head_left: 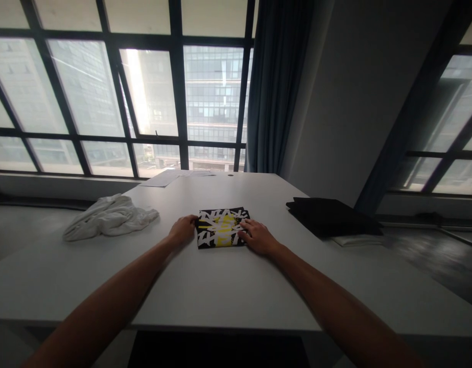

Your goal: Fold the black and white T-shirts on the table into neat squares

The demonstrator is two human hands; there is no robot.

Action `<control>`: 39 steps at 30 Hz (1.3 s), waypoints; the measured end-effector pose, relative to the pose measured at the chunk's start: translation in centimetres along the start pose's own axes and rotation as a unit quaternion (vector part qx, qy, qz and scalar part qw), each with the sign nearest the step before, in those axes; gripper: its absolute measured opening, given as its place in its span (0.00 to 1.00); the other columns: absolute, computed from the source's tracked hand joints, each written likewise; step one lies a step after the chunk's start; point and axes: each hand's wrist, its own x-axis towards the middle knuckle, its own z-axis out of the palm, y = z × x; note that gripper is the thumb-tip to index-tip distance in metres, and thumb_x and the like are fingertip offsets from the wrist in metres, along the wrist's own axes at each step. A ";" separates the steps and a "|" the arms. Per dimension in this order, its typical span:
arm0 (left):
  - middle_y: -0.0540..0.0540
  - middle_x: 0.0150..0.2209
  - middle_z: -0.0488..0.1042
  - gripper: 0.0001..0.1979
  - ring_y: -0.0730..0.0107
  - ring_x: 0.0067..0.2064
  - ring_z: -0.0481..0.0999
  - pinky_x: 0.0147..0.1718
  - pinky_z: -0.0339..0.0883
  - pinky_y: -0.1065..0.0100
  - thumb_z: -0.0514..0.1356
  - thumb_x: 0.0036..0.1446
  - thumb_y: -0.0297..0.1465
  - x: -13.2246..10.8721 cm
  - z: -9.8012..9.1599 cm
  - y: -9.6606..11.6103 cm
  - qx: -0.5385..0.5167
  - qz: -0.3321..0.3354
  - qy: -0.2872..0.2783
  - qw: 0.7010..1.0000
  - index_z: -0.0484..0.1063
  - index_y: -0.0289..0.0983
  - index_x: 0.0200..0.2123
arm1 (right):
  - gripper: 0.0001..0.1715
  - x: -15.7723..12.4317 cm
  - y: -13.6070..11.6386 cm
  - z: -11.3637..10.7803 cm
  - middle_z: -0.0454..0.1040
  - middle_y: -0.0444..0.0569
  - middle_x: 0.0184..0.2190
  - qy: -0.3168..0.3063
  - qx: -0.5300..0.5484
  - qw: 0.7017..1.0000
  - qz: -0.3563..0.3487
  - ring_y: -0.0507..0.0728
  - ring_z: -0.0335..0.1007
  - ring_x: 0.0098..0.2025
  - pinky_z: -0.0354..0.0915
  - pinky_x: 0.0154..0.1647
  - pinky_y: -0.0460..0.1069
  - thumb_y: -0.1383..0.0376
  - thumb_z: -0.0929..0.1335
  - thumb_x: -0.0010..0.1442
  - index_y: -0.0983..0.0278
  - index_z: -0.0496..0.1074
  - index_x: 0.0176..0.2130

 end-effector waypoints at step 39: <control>0.47 0.30 0.80 0.09 0.64 0.35 0.78 0.33 0.71 0.69 0.68 0.40 0.30 5.1 -0.2 0.3 -0.196 -0.019 -0.185 0.963 0.79 0.34 0.29 | 0.29 0.3 1.6 -0.5 0.58 0.55 0.67 -0.017 0.017 0.999 0.026 0.64 0.51 0.68 0.43 0.67 0.66 0.58 0.62 0.64 0.59 0.65 0.63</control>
